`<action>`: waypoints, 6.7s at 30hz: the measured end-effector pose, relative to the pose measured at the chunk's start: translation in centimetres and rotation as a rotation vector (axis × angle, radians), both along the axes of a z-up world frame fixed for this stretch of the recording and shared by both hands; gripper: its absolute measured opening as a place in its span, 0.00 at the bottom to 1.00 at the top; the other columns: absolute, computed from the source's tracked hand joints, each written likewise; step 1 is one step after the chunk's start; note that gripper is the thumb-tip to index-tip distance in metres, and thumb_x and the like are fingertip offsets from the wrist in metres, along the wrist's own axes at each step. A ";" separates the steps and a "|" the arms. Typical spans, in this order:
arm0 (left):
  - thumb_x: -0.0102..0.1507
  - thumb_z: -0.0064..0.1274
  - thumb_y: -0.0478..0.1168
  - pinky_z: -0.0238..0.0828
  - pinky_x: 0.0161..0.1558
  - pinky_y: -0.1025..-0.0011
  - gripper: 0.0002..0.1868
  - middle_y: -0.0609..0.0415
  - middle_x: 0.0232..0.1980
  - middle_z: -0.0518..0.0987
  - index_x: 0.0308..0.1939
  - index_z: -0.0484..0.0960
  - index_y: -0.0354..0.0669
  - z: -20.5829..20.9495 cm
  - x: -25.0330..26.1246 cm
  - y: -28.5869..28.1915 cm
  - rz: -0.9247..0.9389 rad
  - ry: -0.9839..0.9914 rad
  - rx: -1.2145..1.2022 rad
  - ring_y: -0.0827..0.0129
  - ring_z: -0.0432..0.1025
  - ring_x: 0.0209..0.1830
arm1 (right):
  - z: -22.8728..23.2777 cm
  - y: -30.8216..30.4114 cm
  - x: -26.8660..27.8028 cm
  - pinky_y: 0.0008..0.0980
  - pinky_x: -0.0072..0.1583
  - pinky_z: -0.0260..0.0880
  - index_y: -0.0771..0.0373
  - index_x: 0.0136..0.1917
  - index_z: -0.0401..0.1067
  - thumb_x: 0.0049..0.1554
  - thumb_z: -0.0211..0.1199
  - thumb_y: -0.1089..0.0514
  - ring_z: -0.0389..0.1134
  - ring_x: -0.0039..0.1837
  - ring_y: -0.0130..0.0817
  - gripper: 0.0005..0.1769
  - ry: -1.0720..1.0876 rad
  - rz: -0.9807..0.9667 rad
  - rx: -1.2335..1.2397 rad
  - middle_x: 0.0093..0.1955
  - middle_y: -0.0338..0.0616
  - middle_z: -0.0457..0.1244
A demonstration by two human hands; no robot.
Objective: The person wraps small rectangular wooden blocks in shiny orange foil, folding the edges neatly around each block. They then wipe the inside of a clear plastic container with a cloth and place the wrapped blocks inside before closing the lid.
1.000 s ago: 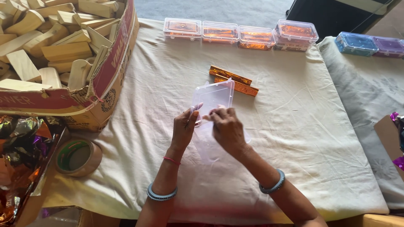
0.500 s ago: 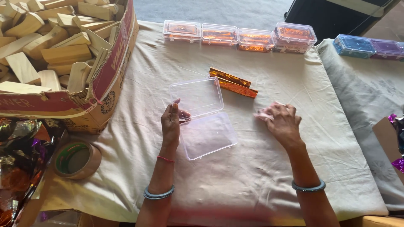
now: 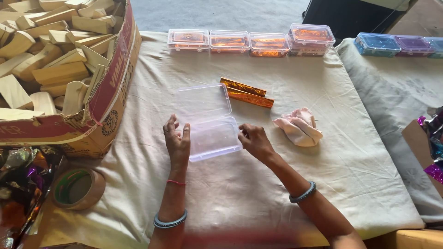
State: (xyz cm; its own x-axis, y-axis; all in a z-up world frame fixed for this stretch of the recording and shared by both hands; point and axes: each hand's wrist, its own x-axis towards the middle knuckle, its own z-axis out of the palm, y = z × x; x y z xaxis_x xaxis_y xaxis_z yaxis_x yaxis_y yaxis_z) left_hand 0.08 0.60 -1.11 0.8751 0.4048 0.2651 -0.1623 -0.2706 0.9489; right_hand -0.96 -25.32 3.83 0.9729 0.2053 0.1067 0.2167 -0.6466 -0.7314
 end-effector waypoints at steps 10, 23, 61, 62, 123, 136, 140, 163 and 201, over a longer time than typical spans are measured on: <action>0.66 0.53 0.42 0.78 0.50 0.66 0.24 0.46 0.68 0.71 0.67 0.74 0.41 -1.3 0.4 -0.7 0.029 0.067 0.247 0.56 0.69 0.66 | -1.3 -4.2 9.5 0.40 0.52 0.74 0.60 0.53 0.80 0.57 0.70 0.56 0.66 0.57 0.43 0.12 -0.584 -0.220 -0.412 0.53 0.47 0.68; 0.66 0.54 0.41 0.77 0.47 0.68 0.23 0.49 0.66 0.73 0.66 0.75 0.43 0.0 0.0 -0.8 0.018 0.119 0.198 0.62 0.74 0.57 | -2.3 -4.3 12.5 0.50 0.58 0.64 0.55 0.48 0.76 0.52 0.73 0.54 0.62 0.64 0.42 0.11 -0.525 -0.259 -0.640 0.55 0.38 0.68; 0.75 0.23 0.60 0.63 0.68 0.62 0.36 0.43 0.66 0.75 0.64 0.77 0.36 -0.9 0.7 -0.1 -0.041 0.102 -0.115 0.55 0.68 0.69 | 6.0 5.5 6.5 0.42 0.52 0.74 0.56 0.63 0.68 0.61 0.63 0.57 0.72 0.51 0.40 0.18 0.094 0.593 -0.356 0.50 0.47 0.71; 0.76 0.22 0.60 0.63 0.69 0.62 0.36 0.42 0.65 0.75 0.64 0.77 0.37 -1.2 0.9 -0.1 -0.038 0.090 -0.084 0.55 0.68 0.69 | 5.7 6.2 6.6 0.45 0.52 0.72 0.57 0.63 0.68 0.60 0.63 0.57 0.72 0.50 0.43 0.17 0.064 0.584 -0.418 0.49 0.48 0.71; 0.64 0.57 0.45 0.66 0.60 0.54 0.12 0.52 0.59 0.75 0.49 0.84 0.48 1.5 -0.6 -0.5 0.076 0.205 0.658 0.58 0.69 0.62 | -0.3 1.2 8.3 0.50 0.63 0.64 0.54 0.46 0.81 0.51 0.73 0.55 0.57 0.74 0.44 0.09 -0.369 0.113 -0.412 0.69 0.43 0.62; 0.62 0.58 0.38 0.68 0.58 0.57 0.10 0.57 0.58 0.77 0.47 0.87 0.51 0.9 -0.5 -0.4 0.135 0.160 0.639 0.60 0.71 0.60 | -3.4 0.9 10.9 0.45 0.64 0.70 0.58 0.48 0.80 0.54 0.71 0.59 0.64 0.67 0.43 0.08 -0.338 0.089 -0.258 0.63 0.48 0.66; 0.61 0.60 0.38 0.69 0.56 0.58 0.12 0.58 0.60 0.76 0.48 0.85 0.51 2.0 -0.9 -0.6 0.133 0.169 0.567 0.61 0.71 0.60 | -1.7 -2.1 13.0 0.39 0.67 0.72 0.58 0.55 0.80 0.59 0.69 0.60 0.70 0.63 0.40 0.10 -0.435 -0.082 -0.122 0.59 0.48 0.69; 0.66 0.53 0.35 0.78 0.53 0.65 0.09 0.52 0.57 0.79 0.48 0.85 0.44 1.3 -0.4 0.3 0.098 0.041 0.296 0.61 0.78 0.51 | -2.4 -9.9 14.7 0.35 0.53 0.71 0.65 0.62 0.76 0.62 0.63 0.52 0.70 0.49 0.32 0.19 0.287 -0.148 0.152 0.49 0.46 0.71; 0.58 0.64 0.45 0.60 0.68 0.48 0.09 0.51 0.69 0.71 0.36 0.87 0.47 1.5 -1.5 0.9 0.021 0.094 0.576 0.55 0.57 0.78 | 4.0 2.8 4.7 0.43 0.60 0.69 0.56 0.58 0.78 0.53 0.68 0.59 0.69 0.59 0.44 0.18 -0.357 0.505 -0.441 0.57 0.44 0.69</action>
State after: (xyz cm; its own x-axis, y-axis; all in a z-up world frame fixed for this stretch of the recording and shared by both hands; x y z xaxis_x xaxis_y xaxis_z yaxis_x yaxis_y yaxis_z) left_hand -1.37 1.54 0.36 0.8989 0.2357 0.3694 -0.0738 -0.7496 0.6577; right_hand 3.76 -22.57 7.87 0.6714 0.7129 0.2023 0.7388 -0.6226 -0.2580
